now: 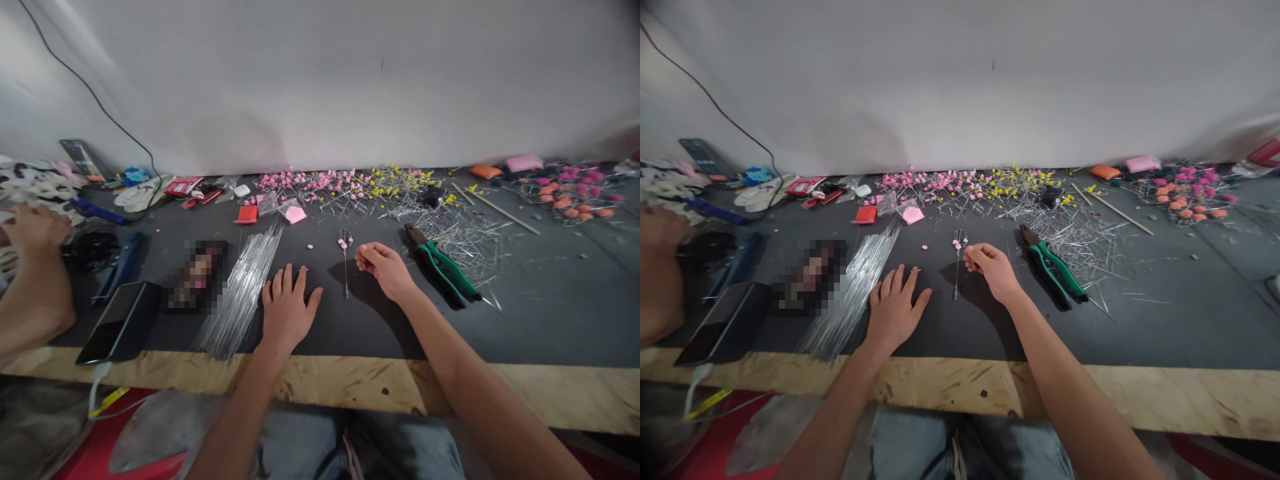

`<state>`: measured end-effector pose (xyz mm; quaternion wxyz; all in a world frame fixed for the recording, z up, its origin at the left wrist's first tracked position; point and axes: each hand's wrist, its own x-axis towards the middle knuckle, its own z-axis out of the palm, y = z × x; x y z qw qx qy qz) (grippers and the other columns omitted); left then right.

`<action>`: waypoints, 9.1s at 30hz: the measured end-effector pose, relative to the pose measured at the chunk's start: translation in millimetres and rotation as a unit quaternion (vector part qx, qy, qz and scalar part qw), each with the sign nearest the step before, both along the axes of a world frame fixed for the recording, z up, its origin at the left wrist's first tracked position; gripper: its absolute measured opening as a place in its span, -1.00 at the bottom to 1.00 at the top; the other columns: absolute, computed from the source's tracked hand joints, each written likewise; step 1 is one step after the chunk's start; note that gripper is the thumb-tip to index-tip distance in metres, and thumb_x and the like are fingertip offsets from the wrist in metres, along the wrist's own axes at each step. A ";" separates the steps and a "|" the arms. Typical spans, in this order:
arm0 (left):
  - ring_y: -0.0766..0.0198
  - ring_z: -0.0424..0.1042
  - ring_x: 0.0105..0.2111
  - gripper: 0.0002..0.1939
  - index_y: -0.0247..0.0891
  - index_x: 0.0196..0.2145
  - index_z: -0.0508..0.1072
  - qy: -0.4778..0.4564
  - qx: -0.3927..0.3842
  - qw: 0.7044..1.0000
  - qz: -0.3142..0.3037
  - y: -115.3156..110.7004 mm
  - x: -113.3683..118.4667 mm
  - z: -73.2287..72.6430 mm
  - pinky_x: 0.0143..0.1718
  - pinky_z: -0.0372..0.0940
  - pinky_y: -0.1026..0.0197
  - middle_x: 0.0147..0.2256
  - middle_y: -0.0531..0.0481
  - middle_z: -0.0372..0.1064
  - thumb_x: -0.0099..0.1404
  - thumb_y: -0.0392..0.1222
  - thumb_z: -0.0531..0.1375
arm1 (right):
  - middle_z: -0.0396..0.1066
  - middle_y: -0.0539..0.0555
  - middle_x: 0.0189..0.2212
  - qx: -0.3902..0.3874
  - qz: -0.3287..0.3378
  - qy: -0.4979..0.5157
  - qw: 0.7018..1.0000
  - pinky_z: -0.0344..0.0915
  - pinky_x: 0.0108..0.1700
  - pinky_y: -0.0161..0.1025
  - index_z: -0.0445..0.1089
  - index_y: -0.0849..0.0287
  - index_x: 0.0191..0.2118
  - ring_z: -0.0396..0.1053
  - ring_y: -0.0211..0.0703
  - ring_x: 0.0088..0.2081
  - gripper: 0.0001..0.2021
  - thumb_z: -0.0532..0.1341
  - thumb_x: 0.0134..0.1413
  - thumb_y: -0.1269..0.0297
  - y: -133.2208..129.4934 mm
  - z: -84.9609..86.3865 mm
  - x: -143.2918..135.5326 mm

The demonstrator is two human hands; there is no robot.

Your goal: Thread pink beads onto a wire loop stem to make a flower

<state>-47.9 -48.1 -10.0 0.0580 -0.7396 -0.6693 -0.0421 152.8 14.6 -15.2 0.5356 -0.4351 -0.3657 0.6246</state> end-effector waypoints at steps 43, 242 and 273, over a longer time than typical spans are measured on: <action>-0.05 -0.02 0.17 -0.45 -0.15 0.16 0.13 -0.006 0.004 1.000 0.005 -1.0 3.7 2.0 0.12 -0.10 -0.15 0.19 -0.19 -0.01 0.30 0.09 -0.18 | 0.37 -0.02 -0.54 0.000 -0.006 0.008 1.000 0.21 -0.40 -0.32 0.41 0.15 -0.49 0.27 -0.34 -0.50 -0.81 0.31 -0.18 0.13 0.0 -2.4 0.1; 0.28 0.43 -0.38 -0.76 -0.25 -0.34 0.50 -0.603 -0.030 0.797 0.026 53.0 25.1 -2.1 -0.32 0.31 0.24 -0.36 -0.02 0.48 0.09 -0.06 0.18 | 0.28 -0.04 0.07 0.232 0.165 -0.554 0.782 -0.21 0.14 0.20 -0.01 -0.06 0.19 -0.01 0.09 0.17 -0.30 0.05 -0.18 0.42 65.4 -3.4 31.8; 0.20 0.44 -0.30 -0.87 -0.14 -0.37 0.50 -0.387 -0.100 0.892 -0.211 82.8 21.0 10.4 -0.27 0.26 0.18 -0.30 0.00 0.49 0.14 -0.24 0.15 | 0.31 0.01 0.02 0.207 0.097 -0.567 0.792 0.02 0.03 0.11 0.04 -0.07 0.18 0.12 0.10 0.02 -0.39 0.07 -0.06 0.39 7.2 -10.4 31.7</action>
